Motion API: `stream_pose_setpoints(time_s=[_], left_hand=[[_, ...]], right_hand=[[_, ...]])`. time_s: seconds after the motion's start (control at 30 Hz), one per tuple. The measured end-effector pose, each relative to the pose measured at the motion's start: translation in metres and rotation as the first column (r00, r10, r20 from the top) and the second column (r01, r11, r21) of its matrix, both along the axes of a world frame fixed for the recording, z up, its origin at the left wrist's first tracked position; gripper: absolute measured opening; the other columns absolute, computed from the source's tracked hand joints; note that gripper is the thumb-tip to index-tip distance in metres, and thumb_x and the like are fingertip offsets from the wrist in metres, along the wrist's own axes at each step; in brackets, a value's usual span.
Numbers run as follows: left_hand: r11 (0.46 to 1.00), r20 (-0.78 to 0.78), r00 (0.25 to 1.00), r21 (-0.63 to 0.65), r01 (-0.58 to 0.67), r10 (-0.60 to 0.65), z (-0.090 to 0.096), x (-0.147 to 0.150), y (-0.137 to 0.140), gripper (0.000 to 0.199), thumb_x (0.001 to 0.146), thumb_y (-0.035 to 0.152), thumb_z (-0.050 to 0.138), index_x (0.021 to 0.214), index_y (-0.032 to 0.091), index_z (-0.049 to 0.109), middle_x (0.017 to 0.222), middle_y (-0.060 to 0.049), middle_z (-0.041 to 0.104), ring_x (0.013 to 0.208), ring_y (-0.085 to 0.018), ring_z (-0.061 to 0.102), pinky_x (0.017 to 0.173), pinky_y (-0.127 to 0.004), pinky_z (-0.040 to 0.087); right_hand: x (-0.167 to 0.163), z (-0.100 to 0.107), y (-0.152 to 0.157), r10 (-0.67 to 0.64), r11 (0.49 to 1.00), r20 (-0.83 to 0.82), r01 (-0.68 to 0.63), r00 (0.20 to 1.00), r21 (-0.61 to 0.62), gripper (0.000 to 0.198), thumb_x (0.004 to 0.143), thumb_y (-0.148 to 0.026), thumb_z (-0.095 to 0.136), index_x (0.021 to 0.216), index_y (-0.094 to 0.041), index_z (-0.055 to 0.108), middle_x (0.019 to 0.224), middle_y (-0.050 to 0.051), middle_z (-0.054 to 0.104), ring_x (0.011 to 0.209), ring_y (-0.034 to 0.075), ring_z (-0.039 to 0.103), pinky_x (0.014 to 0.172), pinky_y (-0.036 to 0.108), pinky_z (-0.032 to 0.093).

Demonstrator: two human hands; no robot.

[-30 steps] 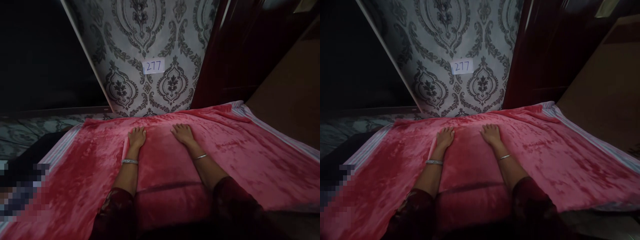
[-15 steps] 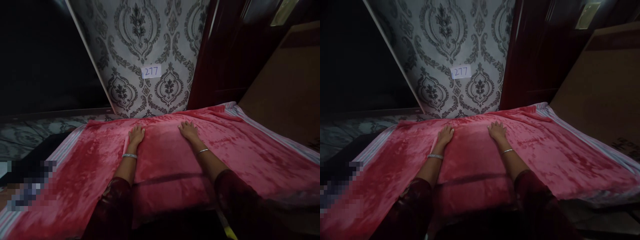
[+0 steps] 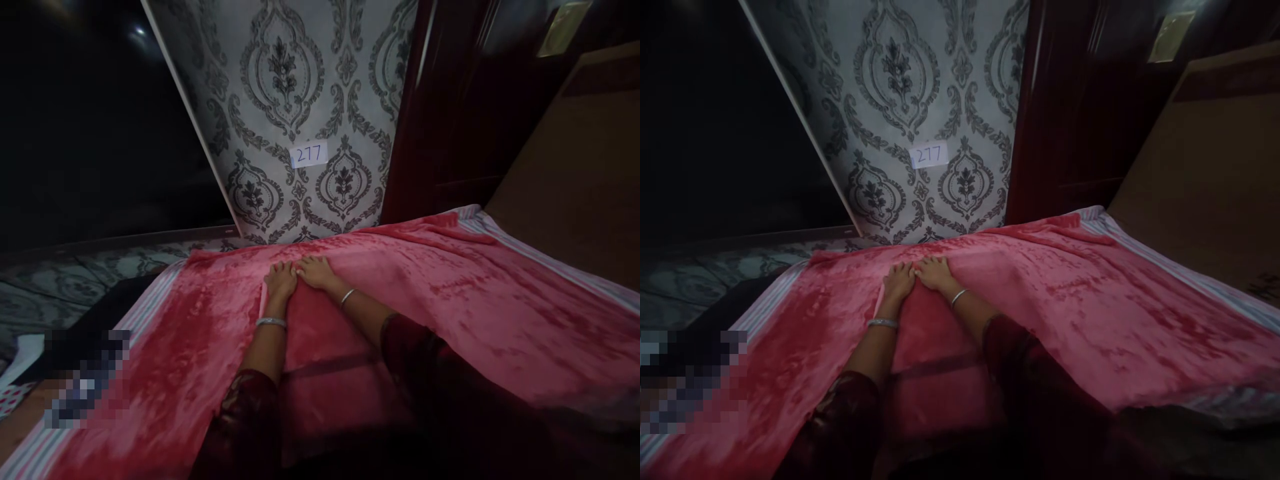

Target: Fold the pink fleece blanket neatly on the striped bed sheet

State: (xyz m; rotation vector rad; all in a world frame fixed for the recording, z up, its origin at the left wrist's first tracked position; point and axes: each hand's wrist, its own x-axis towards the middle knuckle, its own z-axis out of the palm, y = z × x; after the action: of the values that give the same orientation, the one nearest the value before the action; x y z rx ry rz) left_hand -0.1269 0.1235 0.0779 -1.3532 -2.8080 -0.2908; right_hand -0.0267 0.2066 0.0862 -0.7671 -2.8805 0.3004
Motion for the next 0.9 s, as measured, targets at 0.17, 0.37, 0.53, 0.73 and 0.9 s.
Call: stream_pose_setpoints(time_s=[0.17, 0.37, 0.53, 0.73, 0.9], left_hand=[[0.999, 0.015, 1.0, 0.039, 0.006, -0.007, -0.008, -0.006, -0.001, 0.053, 0.103, 0.039, 0.026, 0.15, 0.028, 0.049, 0.157, -0.009, 0.048, 0.141, -0.032, 0.041, 0.109, -0.058, 0.044], [0.999, 0.053, 0.998, 0.048, 0.015, -0.018, -0.003, -0.006, 0.0, 0.054, 0.103, 0.038, 0.026, 0.149, 0.028, 0.05, 0.154, -0.01, 0.051, 0.14, -0.034, 0.043, 0.108, -0.059, 0.045], [0.998, 0.076, 0.997, 0.057, 0.015, -0.02, -0.002, -0.003, 0.001, 0.054, 0.102, 0.038, 0.027, 0.148, 0.027, 0.052, 0.156, -0.01, 0.049, 0.141, -0.034, 0.044, 0.11, -0.06, 0.044], [0.994, 0.063, 0.997, 0.092, -0.06, 0.054, 0.019, 0.0, -0.003, 0.059, 0.102, 0.04, 0.029, 0.156, 0.021, 0.042, 0.165, -0.016, 0.037, 0.152, -0.032, 0.033, 0.12, -0.062, 0.03], [0.979, -0.04, 0.989, 0.143, 0.145, -0.141, 0.026, 0.025, -0.041, 0.055, 0.103, 0.033, 0.027, 0.153, 0.021, 0.045, 0.16, -0.012, 0.046, 0.15, -0.025, 0.038, 0.123, -0.055, 0.028]], right_hand=[[0.045, -0.011, 0.044, -0.143, 0.989, 0.05, 0.141, 0.988, 0.031, 0.054, 0.106, -0.048, 0.031, 0.15, -0.023, 0.052, 0.155, 0.013, 0.05, 0.141, 0.03, 0.045, 0.117, 0.055, 0.027], [0.139, -0.022, 0.093, -0.505, 0.863, 0.096, 0.505, 0.858, 0.026, 0.058, 0.106, -0.048, 0.022, 0.151, -0.023, 0.05, 0.157, 0.014, 0.048, 0.143, 0.033, 0.042, 0.113, 0.063, 0.031], [0.191, -0.023, 0.097, -0.658, 0.743, 0.101, 0.665, 0.746, -0.07, 0.062, 0.105, -0.049, 0.022, 0.157, -0.021, 0.041, 0.163, 0.014, 0.039, 0.149, 0.036, 0.032, 0.115, 0.066, 0.03], [0.173, 0.004, 0.048, -0.472, 0.875, -0.07, 0.477, 0.879, 0.087, 0.055, 0.105, -0.036, 0.028, 0.149, -0.013, 0.051, 0.159, 0.02, 0.043, 0.147, 0.033, 0.036, 0.117, 0.061, 0.029], [0.107, 0.005, -0.051, -0.1, 0.992, -0.107, 0.107, 0.989, 0.06, 0.054, 0.104, -0.032, 0.033, 0.154, -0.015, 0.045, 0.161, 0.015, 0.042, 0.15, 0.03, 0.033, 0.122, 0.056, 0.024]])
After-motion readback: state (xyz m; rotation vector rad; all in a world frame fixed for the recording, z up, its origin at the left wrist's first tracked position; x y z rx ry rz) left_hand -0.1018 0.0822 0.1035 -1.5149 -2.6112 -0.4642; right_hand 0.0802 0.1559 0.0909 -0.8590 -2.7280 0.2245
